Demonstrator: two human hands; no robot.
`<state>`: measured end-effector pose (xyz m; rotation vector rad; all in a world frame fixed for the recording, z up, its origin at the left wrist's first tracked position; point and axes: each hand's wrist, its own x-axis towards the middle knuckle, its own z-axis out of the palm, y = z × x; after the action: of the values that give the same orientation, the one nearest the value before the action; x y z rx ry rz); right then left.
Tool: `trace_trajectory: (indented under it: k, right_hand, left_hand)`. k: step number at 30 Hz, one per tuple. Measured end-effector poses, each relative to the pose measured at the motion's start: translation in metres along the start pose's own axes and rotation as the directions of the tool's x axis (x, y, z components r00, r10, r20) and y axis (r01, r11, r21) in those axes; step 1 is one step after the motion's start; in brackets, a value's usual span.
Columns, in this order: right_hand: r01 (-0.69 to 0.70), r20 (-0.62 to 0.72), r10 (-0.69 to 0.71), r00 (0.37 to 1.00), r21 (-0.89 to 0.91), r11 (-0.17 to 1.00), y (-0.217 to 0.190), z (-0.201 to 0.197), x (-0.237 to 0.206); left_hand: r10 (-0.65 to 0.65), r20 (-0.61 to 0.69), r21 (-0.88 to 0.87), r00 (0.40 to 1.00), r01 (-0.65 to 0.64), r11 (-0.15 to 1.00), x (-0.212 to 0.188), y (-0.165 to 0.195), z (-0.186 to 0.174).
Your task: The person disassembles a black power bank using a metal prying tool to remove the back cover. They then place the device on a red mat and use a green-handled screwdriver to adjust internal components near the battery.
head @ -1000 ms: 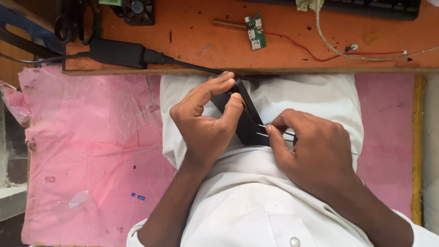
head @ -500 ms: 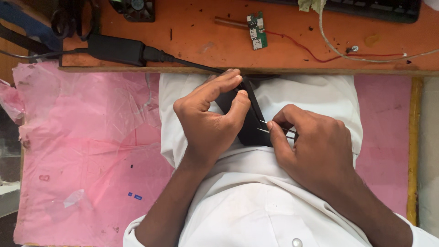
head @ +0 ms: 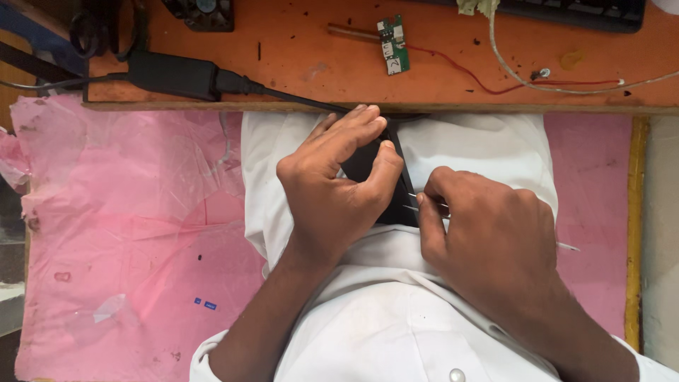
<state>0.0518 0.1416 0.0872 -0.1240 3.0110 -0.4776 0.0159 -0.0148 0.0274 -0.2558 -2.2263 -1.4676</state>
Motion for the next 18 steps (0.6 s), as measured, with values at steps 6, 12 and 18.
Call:
trace_trajectory:
  k: [6, 12, 18]
  right_hand:
    - [-0.008, -0.041, 0.011, 0.999, 0.070, 0.998, -0.0025, -0.0040, -0.0021]
    - [0.015, -0.053, -0.011, 0.999, 0.067, 0.998, -0.0021, 0.0001, -0.0007]
    - [0.008, -0.068, -0.002, 0.998, 0.095, 0.995, 0.0036, 0.0025, -0.0009]
  left_hand:
    - [0.008, 0.022, 0.003, 1.000, -0.008, 1.000, 0.0006, 0.0010, -0.0003]
    - [0.009, 0.019, -0.015, 1.000, -0.009, 1.000, 0.0022, 0.0013, 0.0012]
    - [0.018, 0.033, 0.004, 0.999, -0.018, 1.000, 0.0011, 0.0007, 0.0003]
